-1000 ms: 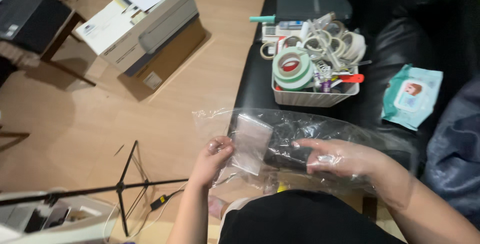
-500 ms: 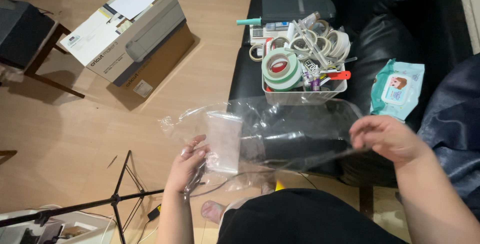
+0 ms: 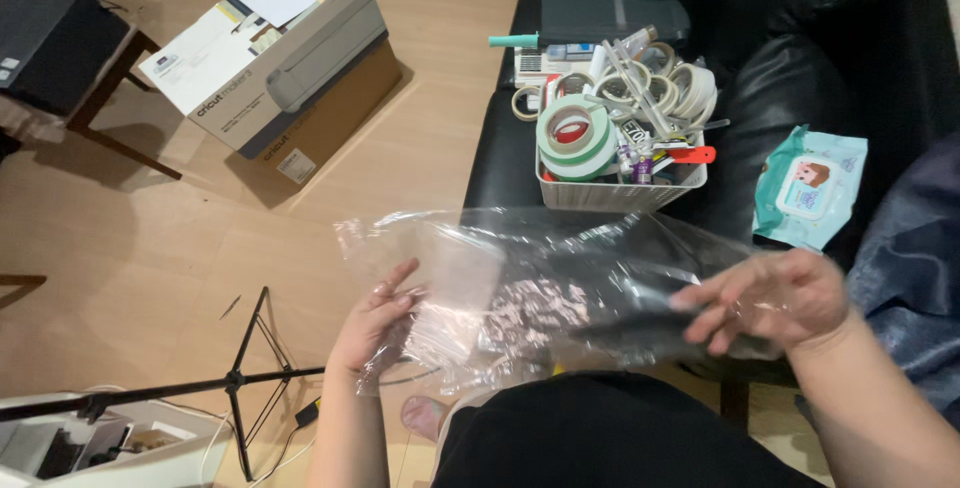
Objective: The person picks up small colorful charms and metal rings from a desk by hand, places them into a white rectangular tray, then takes a clear plastic bag and puts several items into it.
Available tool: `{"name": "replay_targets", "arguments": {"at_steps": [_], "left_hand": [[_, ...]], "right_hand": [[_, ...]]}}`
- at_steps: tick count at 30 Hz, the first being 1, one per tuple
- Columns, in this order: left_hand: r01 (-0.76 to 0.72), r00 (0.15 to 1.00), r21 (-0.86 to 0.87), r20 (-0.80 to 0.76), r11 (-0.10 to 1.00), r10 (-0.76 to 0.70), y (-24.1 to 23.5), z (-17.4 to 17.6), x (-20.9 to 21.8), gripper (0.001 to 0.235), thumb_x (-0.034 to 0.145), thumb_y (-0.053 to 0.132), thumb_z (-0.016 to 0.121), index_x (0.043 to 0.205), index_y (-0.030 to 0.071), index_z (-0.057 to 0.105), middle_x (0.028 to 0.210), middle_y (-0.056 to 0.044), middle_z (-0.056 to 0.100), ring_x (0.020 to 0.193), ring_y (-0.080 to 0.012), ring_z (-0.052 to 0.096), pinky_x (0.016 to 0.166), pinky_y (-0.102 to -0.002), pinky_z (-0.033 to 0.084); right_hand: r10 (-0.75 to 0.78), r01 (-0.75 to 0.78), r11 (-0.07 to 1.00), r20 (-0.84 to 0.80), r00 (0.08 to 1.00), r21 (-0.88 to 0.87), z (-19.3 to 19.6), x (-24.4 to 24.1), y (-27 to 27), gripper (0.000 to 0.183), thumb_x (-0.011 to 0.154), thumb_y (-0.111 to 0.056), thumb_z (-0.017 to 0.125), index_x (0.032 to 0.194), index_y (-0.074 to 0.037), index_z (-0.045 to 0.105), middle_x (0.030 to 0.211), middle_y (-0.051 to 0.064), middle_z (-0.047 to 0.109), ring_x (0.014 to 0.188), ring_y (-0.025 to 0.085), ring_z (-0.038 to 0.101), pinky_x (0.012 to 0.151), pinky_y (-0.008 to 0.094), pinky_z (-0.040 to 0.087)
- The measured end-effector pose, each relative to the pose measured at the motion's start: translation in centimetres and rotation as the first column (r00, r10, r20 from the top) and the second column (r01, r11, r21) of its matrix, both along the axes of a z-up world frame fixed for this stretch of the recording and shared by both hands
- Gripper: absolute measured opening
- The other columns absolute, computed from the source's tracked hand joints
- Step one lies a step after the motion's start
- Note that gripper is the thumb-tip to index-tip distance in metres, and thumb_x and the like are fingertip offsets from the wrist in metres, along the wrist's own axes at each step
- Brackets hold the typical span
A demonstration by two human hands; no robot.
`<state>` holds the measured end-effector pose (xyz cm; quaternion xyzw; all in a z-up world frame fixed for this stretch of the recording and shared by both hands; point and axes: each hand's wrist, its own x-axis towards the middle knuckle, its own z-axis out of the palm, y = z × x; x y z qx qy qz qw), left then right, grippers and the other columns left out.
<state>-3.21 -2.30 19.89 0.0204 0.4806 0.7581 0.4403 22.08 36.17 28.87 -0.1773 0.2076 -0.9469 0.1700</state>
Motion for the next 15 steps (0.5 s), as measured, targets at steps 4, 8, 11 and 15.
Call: {"name": "replay_targets", "arguments": {"at_steps": [4,8,11,15], "left_hand": [[0.081,0.997,-0.083,0.007,0.993,-0.08,0.7,1.3,0.5,0.063,0.078,0.005,0.057,0.139,0.003,0.04,0.11,-0.017,0.063,0.098,-0.0194,0.058,0.081,-0.024,0.04],[0.115,0.992,0.038,0.055,0.993,-0.117,1.5,2.2,1.0,0.059,0.078,0.002,0.057,0.135,0.001,0.042,0.107,-0.022,0.064,0.069,-0.0162,0.05,0.061,-0.024,0.036],[0.104,0.995,0.064,-0.016,0.993,-0.103,0.6,0.6,-0.1,0.058,0.079,0.0,0.056,0.135,0.002,0.043,0.107,-0.019,0.064,0.089,-0.0206,0.061,0.077,-0.027,0.045],[-0.002,0.993,-0.108,-0.121,0.994,-0.011,-0.8,2.0,-0.5,0.063,0.077,0.008,0.057,0.138,0.003,0.042,0.106,-0.014,0.067,0.099,-0.0205,0.057,0.093,-0.033,0.034]], "right_hand": [[0.133,-0.102,0.966,-0.116,0.984,0.239,-0.1,-2.0,-2.2,0.05,0.101,-0.032,0.059,0.131,0.005,0.045,0.144,0.031,0.012,0.132,0.046,0.024,0.104,0.052,0.037],[0.076,-0.073,0.724,0.026,0.997,0.685,0.2,-2.9,-3.5,0.061,0.092,-0.041,0.058,0.135,-0.003,0.037,0.144,0.015,0.029,0.125,0.032,0.045,0.094,0.045,0.047],[-0.011,0.069,0.865,-0.118,0.993,0.498,0.0,-2.5,-2.5,0.054,0.096,-0.037,0.057,0.132,0.002,0.042,0.133,0.028,0.043,0.118,0.041,0.05,0.094,0.05,0.045],[-0.15,0.15,0.923,-0.027,0.988,0.354,-0.9,-0.6,-0.7,0.053,0.093,-0.031,0.073,0.123,0.005,0.05,0.12,0.028,0.056,0.11,0.044,0.055,0.093,0.061,0.041]]}}
